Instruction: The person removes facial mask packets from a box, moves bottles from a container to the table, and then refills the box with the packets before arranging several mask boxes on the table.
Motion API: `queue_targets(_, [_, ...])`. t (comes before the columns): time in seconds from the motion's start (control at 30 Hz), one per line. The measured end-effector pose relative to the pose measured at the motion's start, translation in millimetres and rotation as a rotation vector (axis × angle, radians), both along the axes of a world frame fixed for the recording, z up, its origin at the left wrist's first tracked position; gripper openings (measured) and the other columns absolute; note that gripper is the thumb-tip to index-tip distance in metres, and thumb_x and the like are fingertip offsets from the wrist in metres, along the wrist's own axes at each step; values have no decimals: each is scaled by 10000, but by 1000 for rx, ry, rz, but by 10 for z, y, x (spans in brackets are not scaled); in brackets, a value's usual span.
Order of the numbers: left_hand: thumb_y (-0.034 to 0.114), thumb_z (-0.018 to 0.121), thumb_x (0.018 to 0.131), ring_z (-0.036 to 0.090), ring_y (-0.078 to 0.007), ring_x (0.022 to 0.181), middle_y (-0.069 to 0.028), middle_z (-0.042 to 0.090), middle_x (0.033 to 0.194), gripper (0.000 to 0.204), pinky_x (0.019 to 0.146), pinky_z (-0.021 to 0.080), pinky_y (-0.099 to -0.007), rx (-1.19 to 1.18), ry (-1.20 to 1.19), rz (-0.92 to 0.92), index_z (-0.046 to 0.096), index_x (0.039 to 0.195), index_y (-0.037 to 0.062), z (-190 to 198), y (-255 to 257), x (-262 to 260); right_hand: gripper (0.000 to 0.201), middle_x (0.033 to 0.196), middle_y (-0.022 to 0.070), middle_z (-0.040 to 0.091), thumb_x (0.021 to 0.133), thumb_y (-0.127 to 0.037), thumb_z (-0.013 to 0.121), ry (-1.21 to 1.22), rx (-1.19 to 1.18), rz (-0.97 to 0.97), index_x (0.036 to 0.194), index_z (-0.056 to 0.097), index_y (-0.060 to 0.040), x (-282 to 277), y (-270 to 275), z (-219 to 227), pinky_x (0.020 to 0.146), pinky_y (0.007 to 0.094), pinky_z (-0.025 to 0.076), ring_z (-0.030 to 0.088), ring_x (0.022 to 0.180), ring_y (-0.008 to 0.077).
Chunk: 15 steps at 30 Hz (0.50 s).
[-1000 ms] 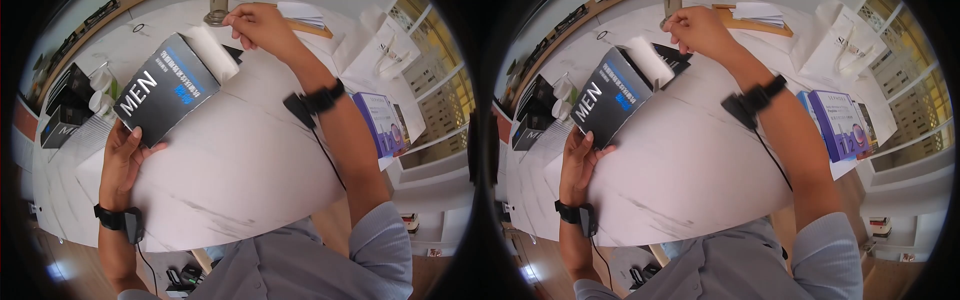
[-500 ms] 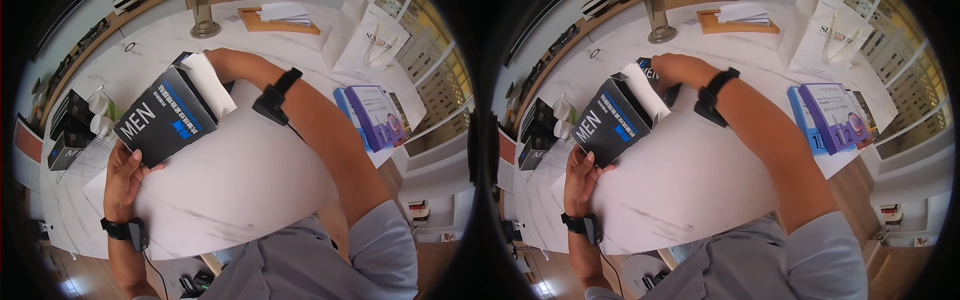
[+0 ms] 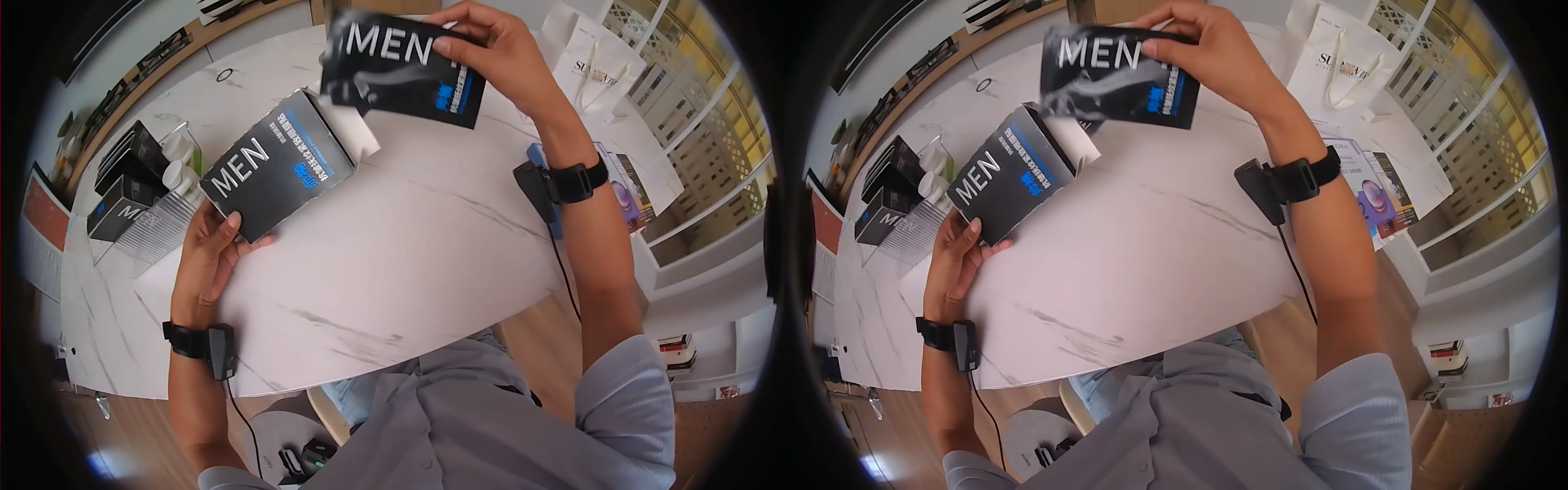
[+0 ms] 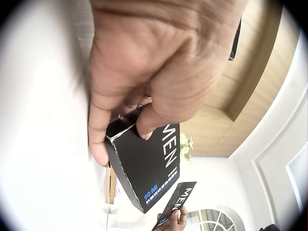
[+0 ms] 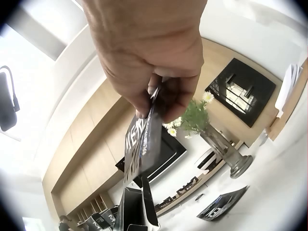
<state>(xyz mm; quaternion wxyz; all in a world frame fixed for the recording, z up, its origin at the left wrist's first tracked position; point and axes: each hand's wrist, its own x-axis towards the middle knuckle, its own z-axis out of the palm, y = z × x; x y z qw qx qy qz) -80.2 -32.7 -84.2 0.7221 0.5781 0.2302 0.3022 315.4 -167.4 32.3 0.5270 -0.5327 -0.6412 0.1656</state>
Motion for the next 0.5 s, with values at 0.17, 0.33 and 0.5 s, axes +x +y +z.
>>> queue_targets(0.17, [138, 647, 1011, 678, -286, 1145, -166, 564, 1371, 546, 903, 637, -443, -2, 0, 10, 389, 1458, -39, 34, -29, 7, 224, 1037, 39, 755, 923, -59, 715, -233, -74, 117, 1143, 718, -20, -108, -73, -38, 853, 232, 537, 692, 949, 104])
queue_targets(0.33, [145, 662, 1002, 677, -294, 1154, -172, 562, 1379, 584, 898, 638, -440, 20, 2, -37, 376, 1479, -32, 6, 3, 7, 262, 1042, 49, 761, 902, -96, 741, -455, -163, 129, 1158, 726, -43, -230, 27, -32, 865, 253, 531, 695, 934, 109])
queue_targets(0.5, [146, 661, 1003, 677, -302, 1152, -174, 561, 1380, 593, 888, 642, -442, 8, 12, -41, 367, 1487, -32, -35, 25, 2, 326, 868, 27, 690, 869, -270, 810, -483, 27, 88, 1121, 722, -83, -653, 239, -212, 757, 298, 491, 629, 826, 110])
